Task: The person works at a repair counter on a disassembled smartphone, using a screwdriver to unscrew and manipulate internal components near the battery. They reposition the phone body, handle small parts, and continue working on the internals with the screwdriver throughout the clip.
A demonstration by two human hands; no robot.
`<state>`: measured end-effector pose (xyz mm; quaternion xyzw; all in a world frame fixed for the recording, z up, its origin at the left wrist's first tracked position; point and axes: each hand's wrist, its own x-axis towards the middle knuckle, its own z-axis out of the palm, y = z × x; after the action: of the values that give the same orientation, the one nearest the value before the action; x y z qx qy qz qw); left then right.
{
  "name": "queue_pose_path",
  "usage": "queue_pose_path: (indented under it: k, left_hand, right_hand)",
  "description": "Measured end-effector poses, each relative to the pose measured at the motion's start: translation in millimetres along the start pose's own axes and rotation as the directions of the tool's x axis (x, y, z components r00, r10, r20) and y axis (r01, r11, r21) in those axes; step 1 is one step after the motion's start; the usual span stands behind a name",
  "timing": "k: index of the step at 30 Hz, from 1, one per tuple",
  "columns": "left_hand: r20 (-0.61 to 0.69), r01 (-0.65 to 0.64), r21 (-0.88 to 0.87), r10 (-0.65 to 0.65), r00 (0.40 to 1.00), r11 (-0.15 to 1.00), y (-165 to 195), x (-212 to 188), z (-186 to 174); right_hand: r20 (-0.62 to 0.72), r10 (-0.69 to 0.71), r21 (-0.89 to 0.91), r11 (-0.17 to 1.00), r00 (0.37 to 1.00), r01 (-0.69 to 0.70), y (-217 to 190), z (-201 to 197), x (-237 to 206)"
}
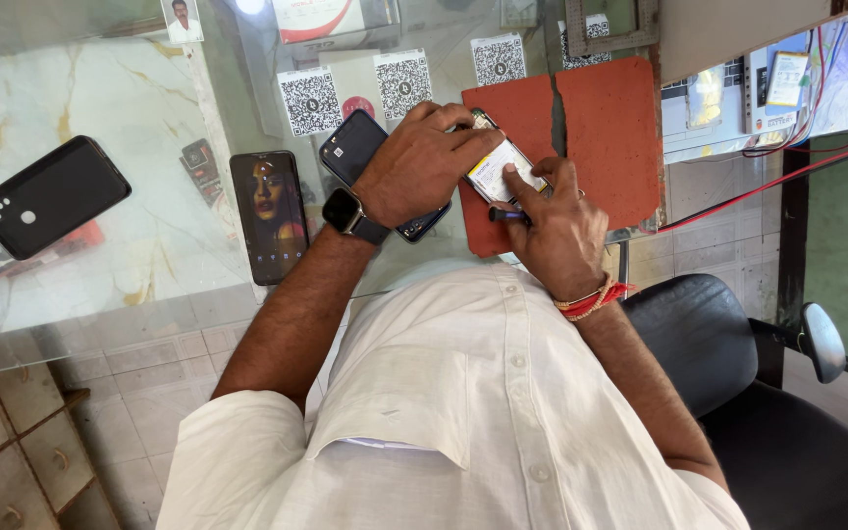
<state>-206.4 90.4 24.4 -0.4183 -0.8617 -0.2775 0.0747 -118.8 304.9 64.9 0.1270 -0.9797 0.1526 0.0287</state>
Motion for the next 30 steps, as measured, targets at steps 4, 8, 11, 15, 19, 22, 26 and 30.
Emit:
queue_pose_path:
  k: [4,8,11,15,19,22,26,30]
  left_hand:
    - [-0.026,0.018,-0.007,-0.018,1.0,1.0,1,0,1]
    - [-0.083,0.044,-0.055,-0.048,0.995,0.998,6,-5,-5]
    - [-0.097,0.037,-0.017,-0.039,0.995,0.999,17,-9,-8]
    - [-0.086,0.013,0.047,-0.009,0.996,0.999,36,-11,-8]
    - [-0.096,0.052,0.156,-0.037,0.995,0.986,49,-12,-3]
    - [-0.081,0.072,0.201,-0.057,0.995,0.977,51,-12,1]
    - [-0.078,0.092,0.19,-0.079,0.994,0.977,53,-12,4]
    - [-0.061,0.12,0.18,-0.111,0.992,0.976,55,-12,8]
  right_hand:
    - [-0.082,-0.048,0.003,0.999,0.996,0.048,0,0,1]
    - [-0.178,-0.054,0.078,0.995,0.983,0.069,8,-2,9]
    - [-0.235,-0.118,0.104,0.984,0.965,0.145,18,-1,25]
    - [-0.238,-0.304,0.041,0.946,0.923,0.322,31,-1,47]
    - [-0.14,-0.43,0.028,0.899,0.892,0.437,41,-4,59]
    - [-0.106,-0.481,0.029,0.873,0.87,0.486,45,-6,63]
    - [-0.085,-0.528,-0.013,0.849,0.845,0.529,50,-10,66]
    - [-0.045,-0.551,-0.034,0.834,0.833,0.55,52,-11,70]
